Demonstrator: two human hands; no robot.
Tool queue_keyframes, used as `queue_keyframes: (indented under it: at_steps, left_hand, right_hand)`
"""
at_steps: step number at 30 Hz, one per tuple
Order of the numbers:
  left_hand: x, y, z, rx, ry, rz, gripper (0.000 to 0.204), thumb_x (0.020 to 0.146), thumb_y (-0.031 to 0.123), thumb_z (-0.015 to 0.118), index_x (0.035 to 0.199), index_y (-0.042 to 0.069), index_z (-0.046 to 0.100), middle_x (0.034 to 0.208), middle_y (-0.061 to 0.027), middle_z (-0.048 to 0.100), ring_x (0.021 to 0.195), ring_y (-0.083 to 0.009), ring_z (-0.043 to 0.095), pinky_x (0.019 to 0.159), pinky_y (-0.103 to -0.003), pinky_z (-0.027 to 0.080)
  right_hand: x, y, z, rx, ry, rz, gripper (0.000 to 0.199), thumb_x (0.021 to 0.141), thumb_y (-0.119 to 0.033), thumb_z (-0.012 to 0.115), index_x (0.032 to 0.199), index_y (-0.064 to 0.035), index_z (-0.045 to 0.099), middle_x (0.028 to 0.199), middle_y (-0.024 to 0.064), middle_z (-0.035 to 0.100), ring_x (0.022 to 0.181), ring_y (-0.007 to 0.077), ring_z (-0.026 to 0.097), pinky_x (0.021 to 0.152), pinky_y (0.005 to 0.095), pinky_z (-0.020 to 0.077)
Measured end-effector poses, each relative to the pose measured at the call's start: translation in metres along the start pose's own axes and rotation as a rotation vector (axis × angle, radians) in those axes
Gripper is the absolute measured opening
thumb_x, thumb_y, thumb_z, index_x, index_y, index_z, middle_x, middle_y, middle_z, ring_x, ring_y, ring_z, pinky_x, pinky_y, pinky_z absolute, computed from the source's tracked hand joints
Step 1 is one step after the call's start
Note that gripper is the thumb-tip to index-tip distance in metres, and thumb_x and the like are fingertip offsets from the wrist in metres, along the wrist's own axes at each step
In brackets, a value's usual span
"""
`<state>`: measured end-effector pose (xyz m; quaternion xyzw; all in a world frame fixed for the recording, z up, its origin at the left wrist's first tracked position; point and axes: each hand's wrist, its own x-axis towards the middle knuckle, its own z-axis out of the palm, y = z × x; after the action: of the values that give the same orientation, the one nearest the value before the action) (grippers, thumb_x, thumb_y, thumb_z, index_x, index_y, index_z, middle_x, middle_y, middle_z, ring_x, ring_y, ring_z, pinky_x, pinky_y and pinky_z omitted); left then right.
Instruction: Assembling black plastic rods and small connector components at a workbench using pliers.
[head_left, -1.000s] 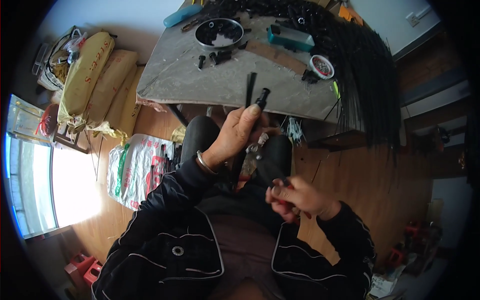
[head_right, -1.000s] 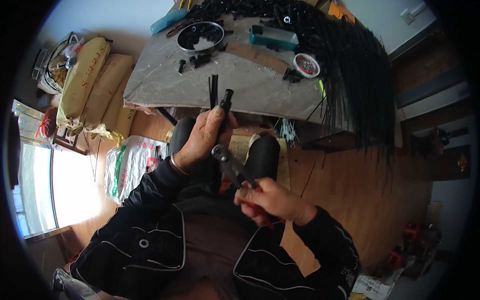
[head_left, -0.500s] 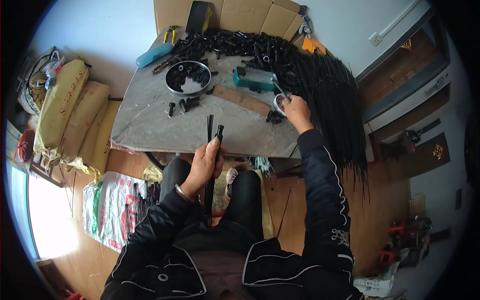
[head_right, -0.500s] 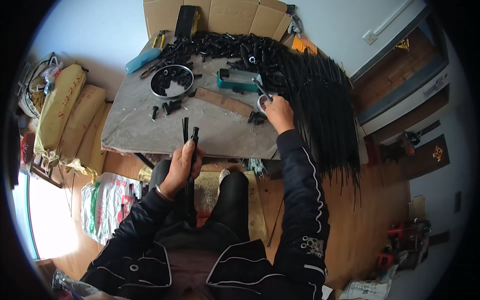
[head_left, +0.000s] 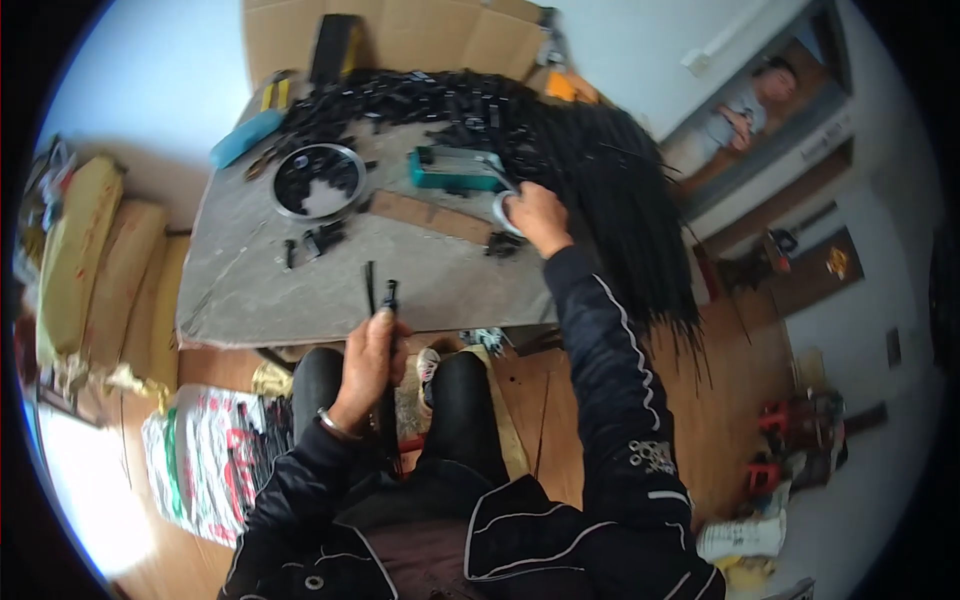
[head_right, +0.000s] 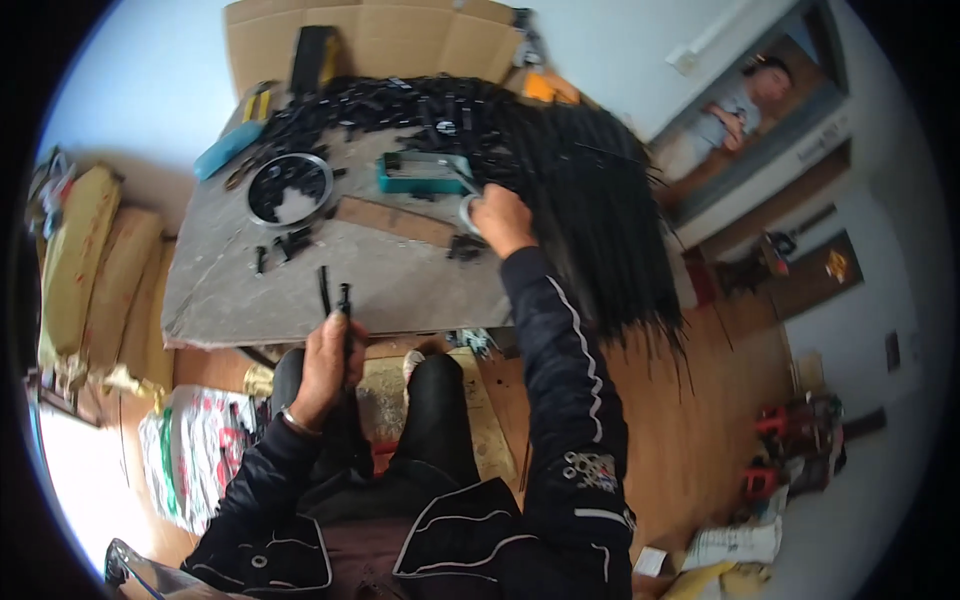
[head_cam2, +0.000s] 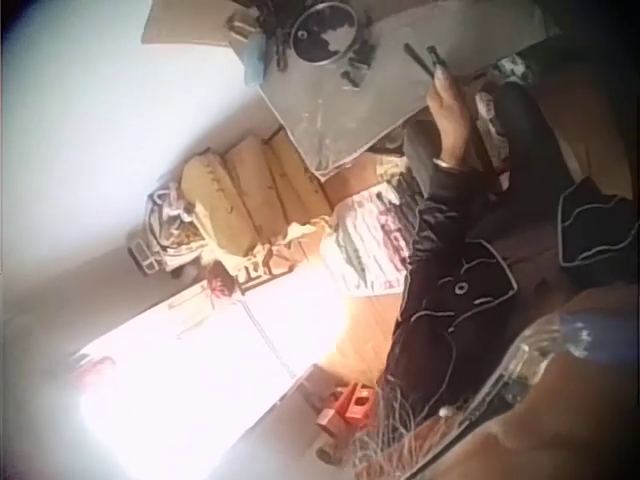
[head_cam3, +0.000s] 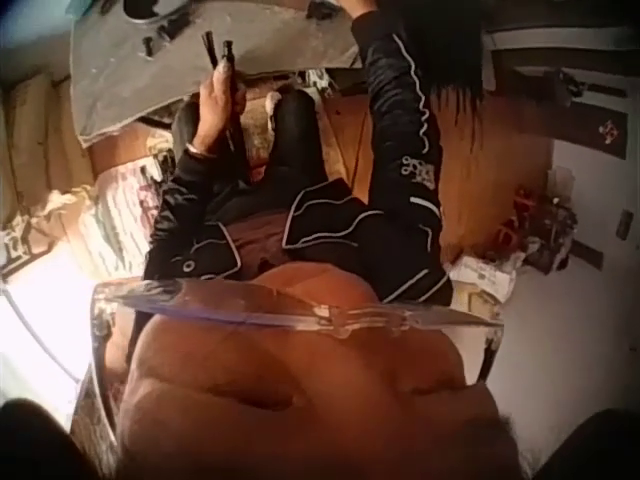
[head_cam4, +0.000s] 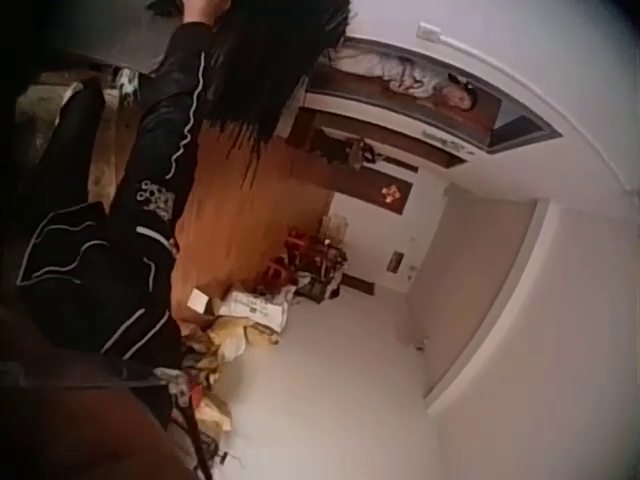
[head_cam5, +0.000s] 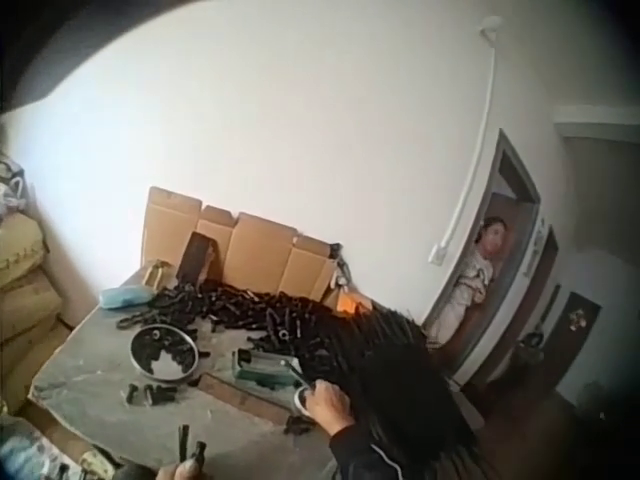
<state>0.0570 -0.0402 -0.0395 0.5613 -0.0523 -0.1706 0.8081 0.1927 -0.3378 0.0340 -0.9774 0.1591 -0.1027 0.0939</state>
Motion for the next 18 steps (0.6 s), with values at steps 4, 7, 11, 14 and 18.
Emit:
queue_keyframes:
  at_steps: [4,7,11,14,18]
  left_hand:
    - [-0.004,0.003,-0.002,-0.015,-0.007,0.009,0.055,0.098,0.054,0.038,0.090,0.002,0.052,0.052,0.0004,0.040,0.039,-0.0088,0.037,0.036,-0.024,0.030]
    - [-0.002,0.001,0.002,-0.033,-0.018,-0.002,0.054,0.098,0.054,0.039,0.090,0.002,0.052,0.052,0.0005,0.040,0.040,-0.0088,0.037,0.036,-0.024,0.030]
    - [-0.004,0.000,0.003,-0.044,-0.016,-0.001,0.054,0.097,0.055,0.040,0.090,0.003,0.052,0.052,0.0004,0.040,0.040,-0.0090,0.036,0.037,-0.024,0.030]
    - [-0.005,0.002,0.003,-0.073,-0.004,-0.006,0.054,0.098,0.052,0.040,0.089,0.000,0.053,0.051,-0.0009,0.042,0.039,-0.0101,0.038,0.036,-0.024,0.032]
    - [-0.008,0.007,0.007,-0.072,0.008,-0.013,0.055,0.098,0.053,0.040,0.090,0.000,0.053,0.052,-0.0008,0.041,0.040,-0.0103,0.038,0.037,-0.024,0.031]
  right_hand:
    - [0.001,-0.006,0.001,0.015,0.018,-0.001,0.033,0.082,-0.032,0.059,0.097,-0.0042,0.066,0.100,0.0217,0.066,0.099,0.0393,0.062,0.084,0.0457,0.0483]
    - [-0.004,0.001,-0.009,0.080,0.032,0.002,0.033,0.080,-0.031,0.059,0.097,-0.0038,0.067,0.100,0.0206,0.067,0.099,0.0378,0.062,0.084,0.0445,0.0483]
    - [-0.009,0.003,-0.012,0.146,0.049,0.002,0.033,0.077,-0.031,0.060,0.096,-0.0041,0.067,0.099,0.0193,0.067,0.098,0.0366,0.062,0.084,0.0434,0.0480]
    - [-0.010,0.001,-0.014,0.178,0.050,0.016,0.035,0.077,-0.032,0.061,0.098,-0.0045,0.068,0.102,0.0188,0.067,0.099,0.0360,0.062,0.085,0.0426,0.0478]
    - [-0.015,0.000,-0.020,0.303,0.063,0.038,0.035,0.075,-0.031,0.060,0.097,-0.0040,0.068,0.101,0.0198,0.067,0.098,0.0374,0.062,0.084,0.0428,0.0480]
